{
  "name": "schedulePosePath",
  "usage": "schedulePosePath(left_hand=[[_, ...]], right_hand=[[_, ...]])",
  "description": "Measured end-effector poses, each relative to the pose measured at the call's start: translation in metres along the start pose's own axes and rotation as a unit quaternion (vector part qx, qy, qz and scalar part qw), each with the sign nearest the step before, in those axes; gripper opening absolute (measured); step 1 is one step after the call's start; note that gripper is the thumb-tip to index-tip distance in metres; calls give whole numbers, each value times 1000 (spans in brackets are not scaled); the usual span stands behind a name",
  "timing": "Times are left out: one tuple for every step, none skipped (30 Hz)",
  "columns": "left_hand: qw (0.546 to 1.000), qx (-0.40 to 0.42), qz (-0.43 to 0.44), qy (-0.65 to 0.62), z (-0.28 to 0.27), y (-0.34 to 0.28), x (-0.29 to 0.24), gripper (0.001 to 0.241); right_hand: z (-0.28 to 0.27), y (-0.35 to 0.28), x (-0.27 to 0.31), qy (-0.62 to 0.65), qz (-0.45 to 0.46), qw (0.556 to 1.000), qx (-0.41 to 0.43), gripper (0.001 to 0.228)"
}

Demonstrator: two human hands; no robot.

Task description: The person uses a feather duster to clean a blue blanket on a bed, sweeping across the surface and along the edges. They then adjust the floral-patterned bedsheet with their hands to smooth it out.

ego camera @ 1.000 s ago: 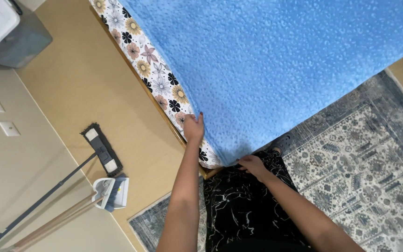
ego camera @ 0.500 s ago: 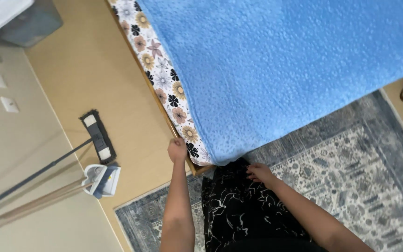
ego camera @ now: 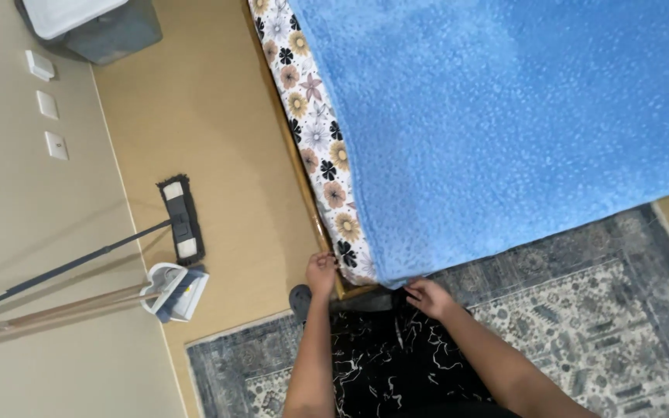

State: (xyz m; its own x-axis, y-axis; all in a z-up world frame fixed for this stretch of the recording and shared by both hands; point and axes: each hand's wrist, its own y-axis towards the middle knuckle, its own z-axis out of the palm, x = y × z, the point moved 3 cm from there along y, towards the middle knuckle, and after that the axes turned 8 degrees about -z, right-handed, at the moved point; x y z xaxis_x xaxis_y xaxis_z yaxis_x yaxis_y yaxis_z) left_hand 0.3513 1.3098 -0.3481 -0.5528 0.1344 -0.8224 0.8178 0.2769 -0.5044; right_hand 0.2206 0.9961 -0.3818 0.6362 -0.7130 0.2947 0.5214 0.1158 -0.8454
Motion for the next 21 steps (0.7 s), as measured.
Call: schedulePosePath(left_hand=[[1000,3,0,4,-7,5,9,12],[999,31,23,-28,-14,9,15,12],[995,61,46,-59,-26,16,19,13],[995,64,48,-53,-41,21,22,13],[992,101,53,-51,-54,28,23,15],[988,137,58,-49,-67,34,24,16],[987,142,60,-43,-86,40,13,16],[984,176,20,-34,-103,46,4,16],[977,209,-22,-25,-120,49,-2,16],[977,213,-20,-20,-137,59,-11,16],[976,216,-16,-5,-154,67,-20,16],[976,219,-12,9,-171,75,-30,17],[975,220,-8,14,-185,88,-44,17],[977,214,-6,12,-199,101,-58,17],[978,209,-7,8,-209,109,-69,17],[978,210,-6,10,-221,123,-81,17],[978,207,11,2,-231,131,-90,17],[978,205,28,-5,-239,140,-98,18],[978,206,26,-6,-246,145,-107,18],[978,203,50,-24,-251,150,-117,19],[975,202,78,-41,-251,161,-134,22]], right_hand=[[1,8,-11,5,0,1000,-1,28],[3,16,-21,1,-3,1000,-12,23],[10,25,-34,-1,-7,1000,-22,19],[22,25,-44,5,-8,1000,-22,19],[32,27,-52,25,-31,994,-101,18],[42,28,-61,45,-54,981,-180,17],[34,53,-76,53,-55,981,-181,17],[22,77,-91,88,-88,964,-237,12],[9,99,-107,121,-119,941,-293,16],[40,83,-104,128,-119,940,-294,16],[69,65,-100,154,-140,920,-332,12],[98,46,-96,180,-161,898,-369,9],[115,46,-100,186,-161,897,-367,9],[131,46,-103,207,-167,895,-359,12],[143,42,-105,226,-171,891,-354,16],[156,48,-109,228,-171,891,-354,16],[164,49,-113,238,-175,894,-336,15],[171,52,-117,248,-179,897,-319,15],[177,57,-114,246,-179,897,-321,15],[184,64,-109,260,-187,902,-291,17],[193,76,-97,275,-198,905,-258,21]])
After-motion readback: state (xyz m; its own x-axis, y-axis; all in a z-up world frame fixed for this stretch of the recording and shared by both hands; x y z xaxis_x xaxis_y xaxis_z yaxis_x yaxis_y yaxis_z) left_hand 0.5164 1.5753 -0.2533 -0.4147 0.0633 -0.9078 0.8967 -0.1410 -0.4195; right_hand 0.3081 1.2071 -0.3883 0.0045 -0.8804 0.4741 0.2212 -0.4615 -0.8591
